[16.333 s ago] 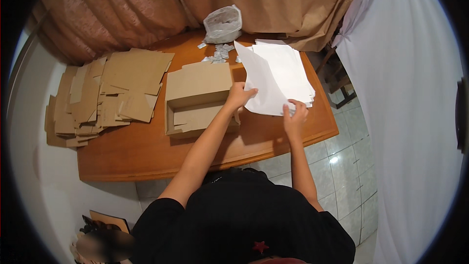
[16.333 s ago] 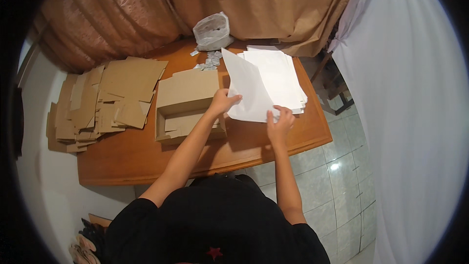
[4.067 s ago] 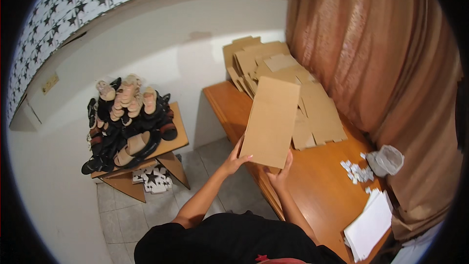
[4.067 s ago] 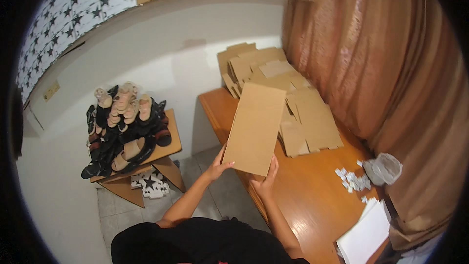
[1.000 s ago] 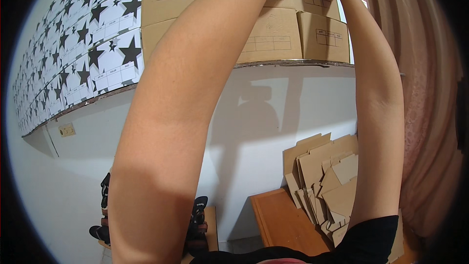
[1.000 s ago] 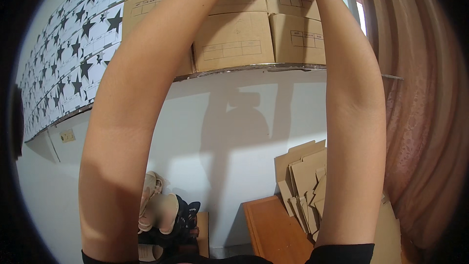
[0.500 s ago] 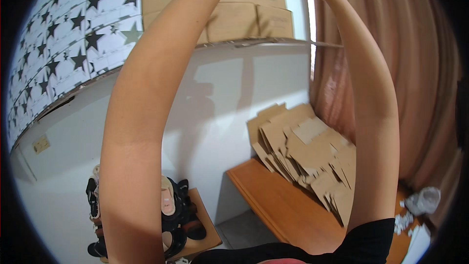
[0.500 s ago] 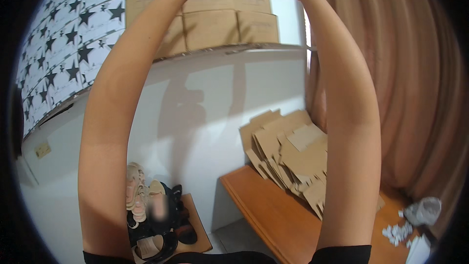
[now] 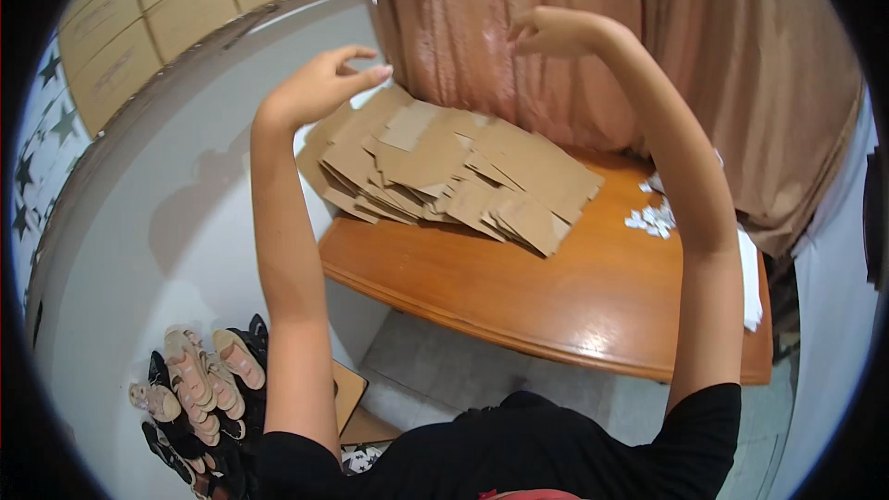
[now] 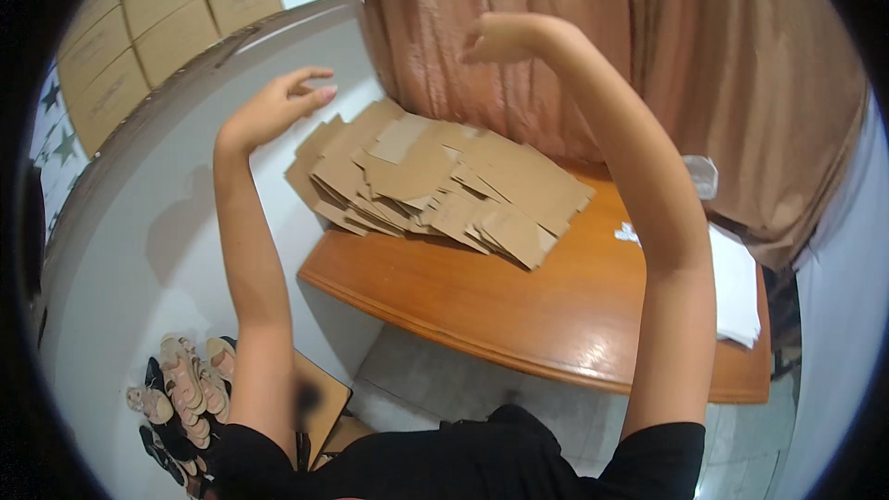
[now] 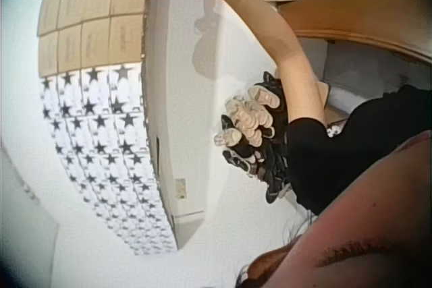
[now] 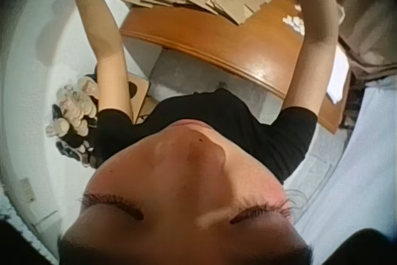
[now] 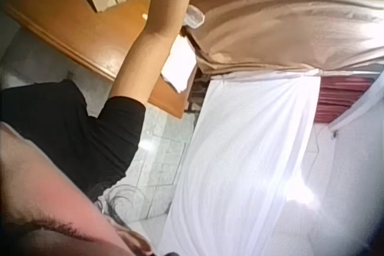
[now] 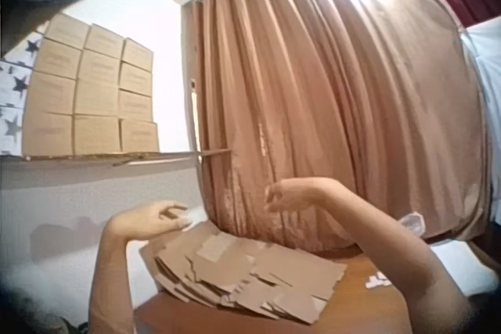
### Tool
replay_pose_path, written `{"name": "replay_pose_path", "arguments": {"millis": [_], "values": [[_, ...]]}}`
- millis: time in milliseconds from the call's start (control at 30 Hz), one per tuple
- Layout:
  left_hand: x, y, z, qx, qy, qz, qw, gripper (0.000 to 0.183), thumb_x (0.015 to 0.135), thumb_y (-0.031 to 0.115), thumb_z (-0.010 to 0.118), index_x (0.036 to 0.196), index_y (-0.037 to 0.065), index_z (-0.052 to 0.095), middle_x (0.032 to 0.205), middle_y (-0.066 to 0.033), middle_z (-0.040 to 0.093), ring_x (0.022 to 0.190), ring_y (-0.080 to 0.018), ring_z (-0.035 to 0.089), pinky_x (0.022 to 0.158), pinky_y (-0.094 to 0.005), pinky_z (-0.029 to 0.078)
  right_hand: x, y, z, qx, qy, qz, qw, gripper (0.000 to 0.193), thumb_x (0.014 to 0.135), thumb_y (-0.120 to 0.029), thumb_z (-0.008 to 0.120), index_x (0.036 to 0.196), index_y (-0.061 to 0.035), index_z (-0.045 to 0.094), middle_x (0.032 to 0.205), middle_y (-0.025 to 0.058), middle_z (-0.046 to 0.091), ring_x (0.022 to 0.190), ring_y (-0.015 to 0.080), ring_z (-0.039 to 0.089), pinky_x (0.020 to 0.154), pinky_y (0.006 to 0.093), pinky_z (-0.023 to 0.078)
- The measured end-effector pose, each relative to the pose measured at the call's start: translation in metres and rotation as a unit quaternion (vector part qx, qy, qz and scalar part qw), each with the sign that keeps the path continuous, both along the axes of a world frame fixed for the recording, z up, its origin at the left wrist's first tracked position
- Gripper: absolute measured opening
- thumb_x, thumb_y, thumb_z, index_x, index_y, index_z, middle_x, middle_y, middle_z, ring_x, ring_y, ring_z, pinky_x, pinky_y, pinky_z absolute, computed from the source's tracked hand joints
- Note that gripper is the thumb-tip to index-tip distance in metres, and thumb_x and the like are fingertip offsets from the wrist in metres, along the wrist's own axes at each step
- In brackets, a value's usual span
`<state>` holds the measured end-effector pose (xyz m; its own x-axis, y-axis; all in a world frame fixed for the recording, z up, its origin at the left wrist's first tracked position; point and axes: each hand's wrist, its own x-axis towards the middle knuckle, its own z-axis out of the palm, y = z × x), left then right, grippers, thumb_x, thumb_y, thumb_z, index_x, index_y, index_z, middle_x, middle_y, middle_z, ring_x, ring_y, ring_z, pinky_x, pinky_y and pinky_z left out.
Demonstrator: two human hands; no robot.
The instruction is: Fold flat cardboard into shoe boxes and store them on a high shelf.
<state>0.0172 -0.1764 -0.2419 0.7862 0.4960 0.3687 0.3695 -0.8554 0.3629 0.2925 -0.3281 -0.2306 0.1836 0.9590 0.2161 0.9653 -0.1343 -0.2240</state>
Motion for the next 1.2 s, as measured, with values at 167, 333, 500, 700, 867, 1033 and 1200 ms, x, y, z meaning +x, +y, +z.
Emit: {"name": "replay_pose_path", "arguments": {"millis": [167,333,500,700,867,1033,1200], "values": [[0.066,-0.011,-0.106,-0.187,-0.021,-0.088,0.978,0.068,0.079,0.055,0.058,0.124,0.005,0.048,0.115,-0.0219,0.054,0.109,-0.0287,0.052,0.087,-0.0366,0.044,0.034,-0.059,-0.105,-0.068,0.183,0.009,0.981,0.042,0.085,-0.034,0.054,0.114,-0.0025,0.055,0.102,0.0125,0.062,0.081,0.0193,0.059,0.078,0.0342,0.045],[0.178,-0.03,-0.246,-0.312,0.124,-0.135,0.932,0.071,0.079,0.053,0.059,0.126,0.002,0.045,0.107,-0.0191,0.058,0.098,-0.0234,0.056,0.079,-0.0321,0.047,0.074,-0.098,-0.247,-0.05,0.363,0.001,0.931,0.045,0.088,-0.036,0.053,0.12,-0.005,0.049,0.1,0.0075,0.059,0.08,0.0147,0.061,0.072,0.0305,0.047],[0.266,-0.056,-0.398,-0.342,0.245,-0.1,0.902,0.085,0.072,0.06,0.06,0.126,-0.003,0.043,0.118,-0.0226,0.052,0.104,-0.0279,0.053,0.086,-0.0361,0.044,0.067,-0.14,-0.357,-0.111,0.518,-0.075,0.845,0.043,0.087,-0.036,0.054,0.121,-0.0102,0.049,0.1,0.0039,0.06,0.081,0.0132,0.06,0.067,0.0277,0.044],[0.291,-0.114,-0.485,-0.223,0.278,0.076,0.931,0.081,0.075,0.047,0.062,0.135,0.003,0.028,0.145,-0.0174,0.011,0.134,-0.0313,0.007,0.106,-0.0484,0.018,0.076,-0.184,-0.45,-0.028,0.57,-0.168,0.804,0.037,0.087,-0.032,0.054,0.117,-0.009,0.052,0.098,0.0026,0.06,0.079,0.0119,0.059,0.066,0.0266,0.044],[0.287,-0.112,-0.489,-0.076,0.238,0.097,0.963,0.079,0.075,0.034,0.066,0.137,0.009,0.025,0.147,-0.0137,0.008,0.136,-0.0311,0.002,0.107,-0.0513,0.012,0.081,-0.195,-0.465,-0.002,0.601,-0.19,0.776,0.034,0.087,-0.027,0.055,0.115,-0.0071,0.052,0.097,0.0027,0.06,0.077,0.0106,0.057,0.066,0.0251,0.044],[0.3,-0.095,-0.494,-0.059,0.252,0.087,0.962,0.071,0.077,0.031,0.064,0.134,0.005,0.03,0.144,-0.0157,0.015,0.134,-0.0332,0.011,0.105,-0.0524,0.018,0.088,-0.188,-0.478,0.063,0.636,-0.226,0.735,0.03,0.088,-0.022,0.055,0.114,-0.0062,0.052,0.096,0.0024,0.06,0.076,0.0096,0.056,0.067,0.0249,0.046],[0.305,-0.083,-0.495,-0.03,0.199,0.047,0.978,0.046,0.083,0.025,0.055,0.12,0.0,0.045,0.13,-0.0221,0.039,0.121,-0.0364,0.037,0.095,-0.0509,0.035,0.101,-0.178,-0.495,0.088,0.654,-0.245,0.711,0.028,0.088,-0.021,0.054,0.112,-0.0063,0.052,0.095,0.0028,0.06,0.075,0.0091,0.056,0.066,0.0254,0.047]]}}
